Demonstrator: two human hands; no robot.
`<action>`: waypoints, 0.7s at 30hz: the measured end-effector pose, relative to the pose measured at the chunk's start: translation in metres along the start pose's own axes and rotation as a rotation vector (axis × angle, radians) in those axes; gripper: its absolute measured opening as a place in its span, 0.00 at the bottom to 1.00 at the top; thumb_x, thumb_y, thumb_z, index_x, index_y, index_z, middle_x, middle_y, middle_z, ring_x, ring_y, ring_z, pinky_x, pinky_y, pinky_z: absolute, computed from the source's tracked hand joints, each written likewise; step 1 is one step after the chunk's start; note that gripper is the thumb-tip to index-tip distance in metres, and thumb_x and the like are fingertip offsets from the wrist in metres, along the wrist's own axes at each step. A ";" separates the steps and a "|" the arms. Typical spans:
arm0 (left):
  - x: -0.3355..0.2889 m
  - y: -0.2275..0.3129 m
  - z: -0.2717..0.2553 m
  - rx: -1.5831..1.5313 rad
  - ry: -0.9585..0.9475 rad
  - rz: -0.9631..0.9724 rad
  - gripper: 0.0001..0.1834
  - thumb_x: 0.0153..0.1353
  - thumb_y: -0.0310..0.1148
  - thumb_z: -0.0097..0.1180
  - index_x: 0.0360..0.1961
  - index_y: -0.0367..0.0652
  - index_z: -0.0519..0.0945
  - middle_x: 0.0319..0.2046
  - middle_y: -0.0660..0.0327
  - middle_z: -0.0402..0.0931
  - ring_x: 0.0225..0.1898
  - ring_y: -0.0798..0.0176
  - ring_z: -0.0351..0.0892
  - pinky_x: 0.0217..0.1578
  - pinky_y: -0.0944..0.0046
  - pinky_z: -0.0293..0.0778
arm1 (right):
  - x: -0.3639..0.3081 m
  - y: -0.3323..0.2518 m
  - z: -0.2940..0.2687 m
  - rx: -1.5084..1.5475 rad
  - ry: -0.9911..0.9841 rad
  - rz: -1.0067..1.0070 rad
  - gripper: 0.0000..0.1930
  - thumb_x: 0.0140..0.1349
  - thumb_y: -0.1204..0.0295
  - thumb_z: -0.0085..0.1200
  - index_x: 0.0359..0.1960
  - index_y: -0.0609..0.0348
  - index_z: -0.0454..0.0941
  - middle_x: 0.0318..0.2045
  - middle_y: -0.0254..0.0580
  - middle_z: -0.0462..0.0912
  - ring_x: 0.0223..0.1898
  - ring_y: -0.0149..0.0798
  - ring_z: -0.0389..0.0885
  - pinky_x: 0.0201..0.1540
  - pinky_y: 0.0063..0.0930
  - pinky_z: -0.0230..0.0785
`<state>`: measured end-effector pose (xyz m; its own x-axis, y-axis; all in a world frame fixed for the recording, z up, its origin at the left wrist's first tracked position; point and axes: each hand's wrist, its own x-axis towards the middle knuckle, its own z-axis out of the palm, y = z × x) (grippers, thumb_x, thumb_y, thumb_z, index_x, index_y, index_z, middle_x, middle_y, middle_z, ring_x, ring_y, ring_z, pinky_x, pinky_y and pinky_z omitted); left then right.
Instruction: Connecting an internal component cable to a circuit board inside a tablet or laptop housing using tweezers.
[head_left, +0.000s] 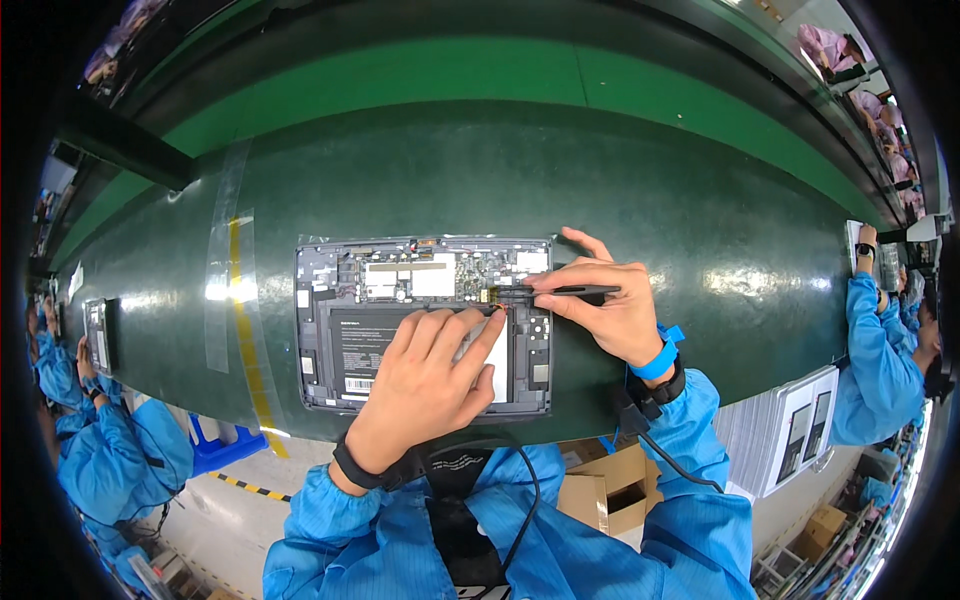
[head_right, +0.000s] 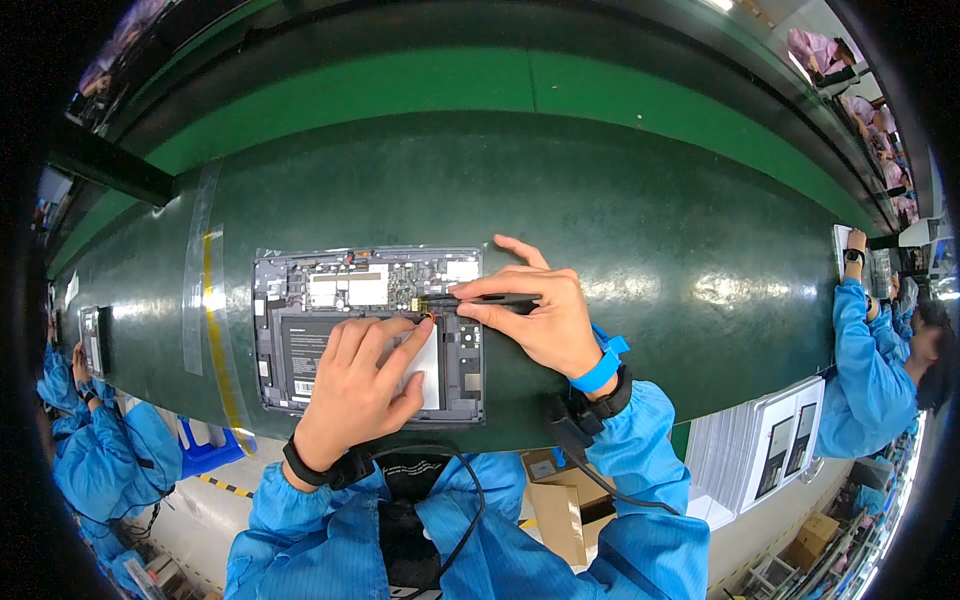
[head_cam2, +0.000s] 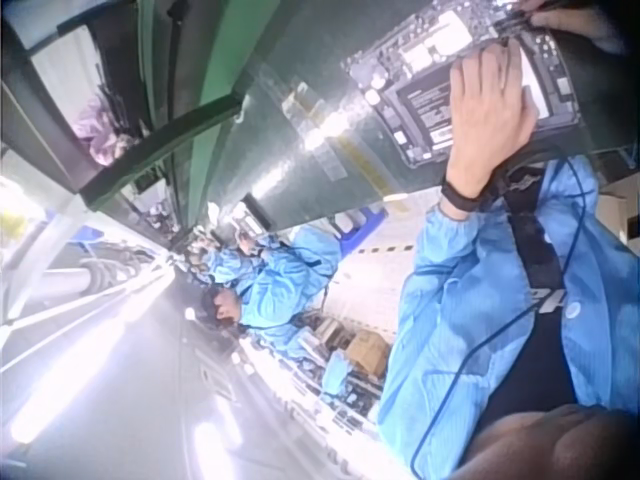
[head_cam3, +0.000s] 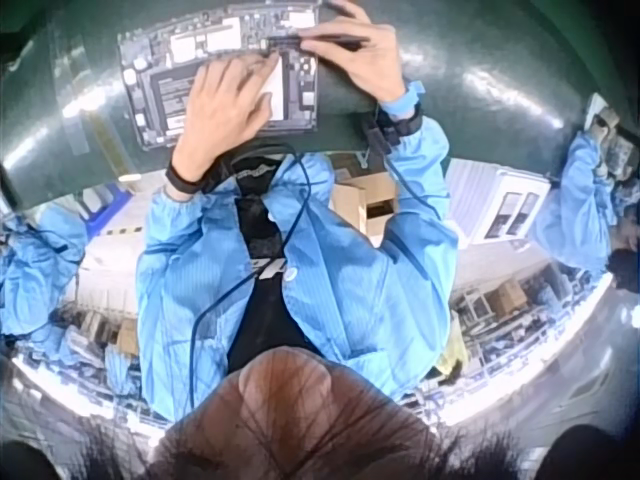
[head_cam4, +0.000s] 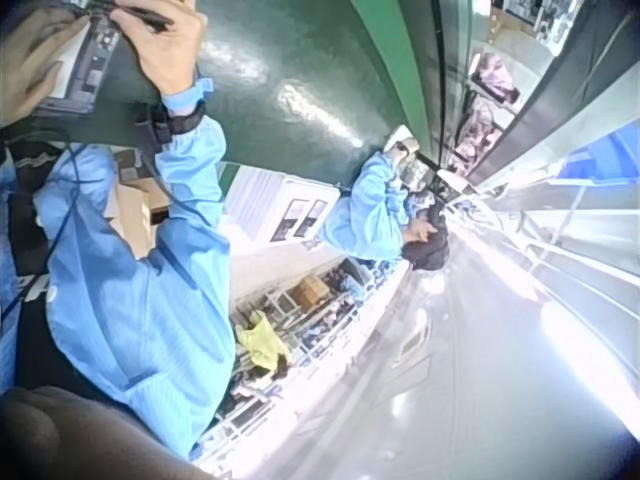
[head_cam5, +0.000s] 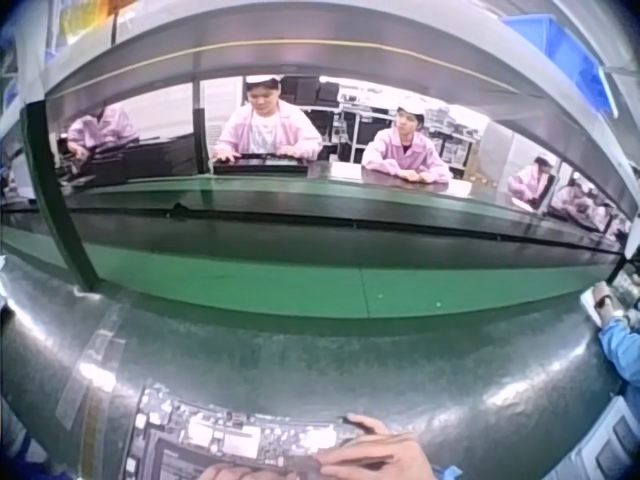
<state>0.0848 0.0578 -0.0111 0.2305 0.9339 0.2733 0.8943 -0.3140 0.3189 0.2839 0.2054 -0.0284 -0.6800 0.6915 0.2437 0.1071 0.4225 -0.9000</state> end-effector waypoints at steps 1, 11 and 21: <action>0.000 0.000 0.000 0.001 -0.002 -0.003 0.29 0.50 0.33 0.59 0.57 0.37 0.76 0.48 0.56 0.73 0.47 0.55 0.72 0.51 0.55 0.70 | 0.000 0.000 -0.001 0.005 -0.015 0.000 0.06 0.53 0.77 0.67 0.34 0.57 0.88 0.30 0.38 0.89 0.33 0.33 0.85 0.70 0.50 0.54; 0.000 0.000 -0.002 0.005 0.001 0.001 0.29 0.51 0.33 0.59 0.57 0.38 0.76 0.48 0.57 0.73 0.47 0.55 0.73 0.50 0.55 0.70 | 0.001 -0.001 -0.002 0.017 -0.043 0.012 0.06 0.54 0.77 0.66 0.35 0.58 0.88 0.31 0.40 0.89 0.33 0.34 0.85 0.71 0.51 0.54; 0.001 0.001 -0.003 0.005 0.008 0.006 0.29 0.51 0.32 0.59 0.57 0.37 0.76 0.47 0.57 0.73 0.46 0.55 0.73 0.49 0.56 0.70 | 0.001 0.001 0.001 0.034 -0.010 0.002 0.06 0.54 0.79 0.65 0.35 0.59 0.88 0.32 0.41 0.89 0.34 0.35 0.86 0.70 0.51 0.56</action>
<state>0.0847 0.0581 -0.0081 0.2328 0.9306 0.2825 0.8949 -0.3187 0.3125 0.2831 0.2061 -0.0296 -0.6872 0.6862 0.2386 0.0840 0.4013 -0.9121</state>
